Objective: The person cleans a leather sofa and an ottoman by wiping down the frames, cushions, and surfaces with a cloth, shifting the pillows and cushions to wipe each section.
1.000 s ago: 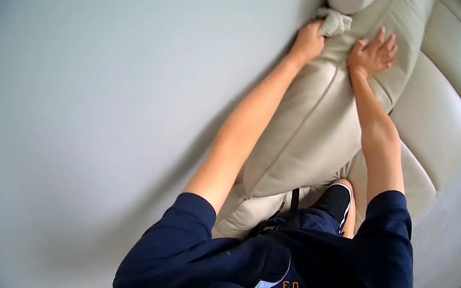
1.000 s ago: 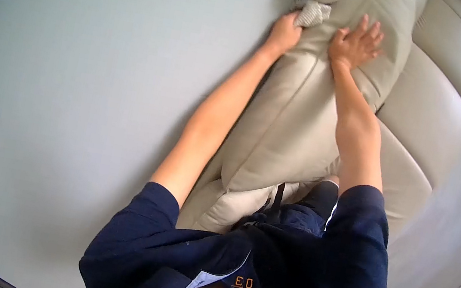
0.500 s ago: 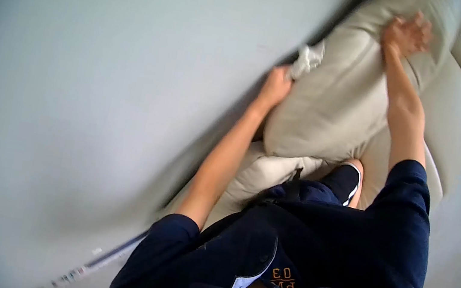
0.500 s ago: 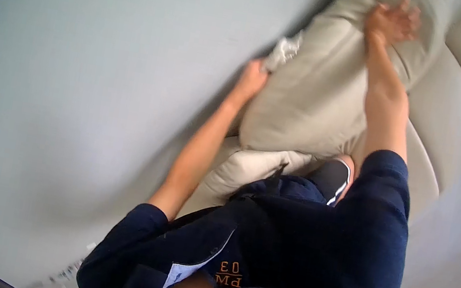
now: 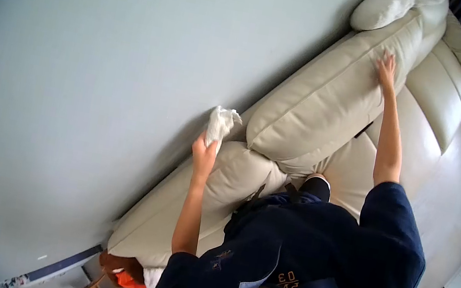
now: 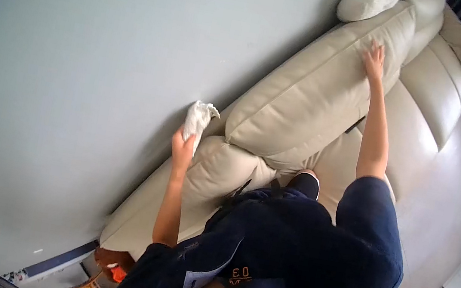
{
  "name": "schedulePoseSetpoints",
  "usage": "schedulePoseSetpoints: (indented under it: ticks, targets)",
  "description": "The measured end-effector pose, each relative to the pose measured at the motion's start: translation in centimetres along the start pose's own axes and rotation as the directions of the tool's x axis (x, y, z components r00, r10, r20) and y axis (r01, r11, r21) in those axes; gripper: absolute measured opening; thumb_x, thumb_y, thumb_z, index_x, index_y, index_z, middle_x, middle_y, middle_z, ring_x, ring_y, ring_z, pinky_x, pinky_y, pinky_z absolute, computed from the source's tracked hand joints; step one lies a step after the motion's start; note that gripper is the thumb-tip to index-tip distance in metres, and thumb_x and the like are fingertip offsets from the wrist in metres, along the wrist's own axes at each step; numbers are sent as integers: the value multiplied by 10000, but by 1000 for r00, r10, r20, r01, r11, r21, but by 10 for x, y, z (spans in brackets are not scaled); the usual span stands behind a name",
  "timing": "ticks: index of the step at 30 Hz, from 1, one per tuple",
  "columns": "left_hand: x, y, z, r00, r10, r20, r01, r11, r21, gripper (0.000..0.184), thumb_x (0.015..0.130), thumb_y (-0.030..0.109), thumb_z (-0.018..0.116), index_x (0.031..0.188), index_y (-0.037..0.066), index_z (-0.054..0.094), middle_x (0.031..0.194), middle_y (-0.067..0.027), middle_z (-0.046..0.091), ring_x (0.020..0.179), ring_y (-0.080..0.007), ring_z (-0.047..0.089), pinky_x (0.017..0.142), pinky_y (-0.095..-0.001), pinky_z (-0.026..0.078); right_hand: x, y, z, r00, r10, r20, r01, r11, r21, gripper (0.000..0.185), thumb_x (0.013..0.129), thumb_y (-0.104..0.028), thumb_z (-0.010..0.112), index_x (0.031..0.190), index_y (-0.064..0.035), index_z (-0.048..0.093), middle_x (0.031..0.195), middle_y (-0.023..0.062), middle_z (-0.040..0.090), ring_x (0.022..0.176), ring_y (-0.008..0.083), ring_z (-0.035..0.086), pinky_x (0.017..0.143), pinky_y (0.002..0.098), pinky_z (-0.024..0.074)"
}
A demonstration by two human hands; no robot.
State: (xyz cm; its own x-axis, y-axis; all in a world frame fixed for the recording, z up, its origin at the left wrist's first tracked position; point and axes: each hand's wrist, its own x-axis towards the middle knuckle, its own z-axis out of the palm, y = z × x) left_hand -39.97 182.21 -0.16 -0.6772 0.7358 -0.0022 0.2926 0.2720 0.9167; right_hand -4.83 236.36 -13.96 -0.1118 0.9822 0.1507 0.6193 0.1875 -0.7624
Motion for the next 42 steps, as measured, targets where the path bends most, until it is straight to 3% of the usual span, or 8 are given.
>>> schedulePoseSetpoints:
  ticks: [3,8,10,13,20,29,37,42]
  targets:
    - [50,58,58,987,-161,-14,142,908,-394,357,873,124,595,1166,-80,598,1126,-152,647,1005,-211,618,876,-332,473,-72,79,-16,977,-42,210,-47,915,402,517,957,-306,531,1431,-115,452,1501,145,413,1387,306,379,1099,374,334]
    - [138,117,230,930,290,227,-261,954,-150,309,875,76,547,1151,-54,600,1067,-221,656,957,-343,635,858,-391,480,-403,322,-68,537,162,828,144,949,-279,447,928,-306,559,1278,-29,557,1119,157,651,941,271,623,810,436,500]
    - [160,131,303,727,670,149,-678,735,6,386,844,-34,520,1227,-74,549,1241,-270,567,1167,-430,510,1033,-485,375,-582,344,-151,769,508,389,-354,844,-402,440,928,-301,528,1225,17,594,1197,232,617,1148,380,557,983,444,434]
    - [157,135,384,597,754,276,-802,550,234,431,865,0,466,1284,-97,501,1365,-283,481,1320,-414,400,1146,-468,290,-776,287,-282,212,976,48,-977,213,-2,611,886,-465,582,1323,-44,516,1122,143,617,961,281,587,785,479,473]
    - [83,57,473,341,756,559,-929,178,325,403,888,87,491,1245,-93,541,1353,-242,523,1323,-358,445,1136,-451,319,-881,215,-309,-428,888,-166,-737,-236,634,640,905,-582,428,1440,-231,395,1379,62,527,1132,309,547,907,528,407]
    - [-22,-78,419,466,90,880,-718,619,317,284,838,107,542,1092,29,642,1202,-201,610,1178,-336,548,959,-440,462,-257,121,-43,876,465,130,-407,567,716,260,979,-286,552,1133,-86,616,712,-43,529,586,63,492,503,228,399]
    - [-86,-31,234,879,-18,477,-157,933,325,444,839,9,510,1280,-36,529,1186,-287,597,1127,-455,546,962,-460,447,118,-157,-23,947,305,101,-312,948,65,1337,633,-717,713,1506,64,69,1522,281,276,1396,389,334,1097,482,346]
    - [-140,7,157,998,-61,20,47,908,417,416,863,20,534,1277,-15,535,1198,-256,595,1104,-445,557,922,-450,464,210,-60,45,962,-116,248,233,823,-518,518,975,-427,480,1423,-169,464,1387,108,539,1271,269,504,1048,436,399]
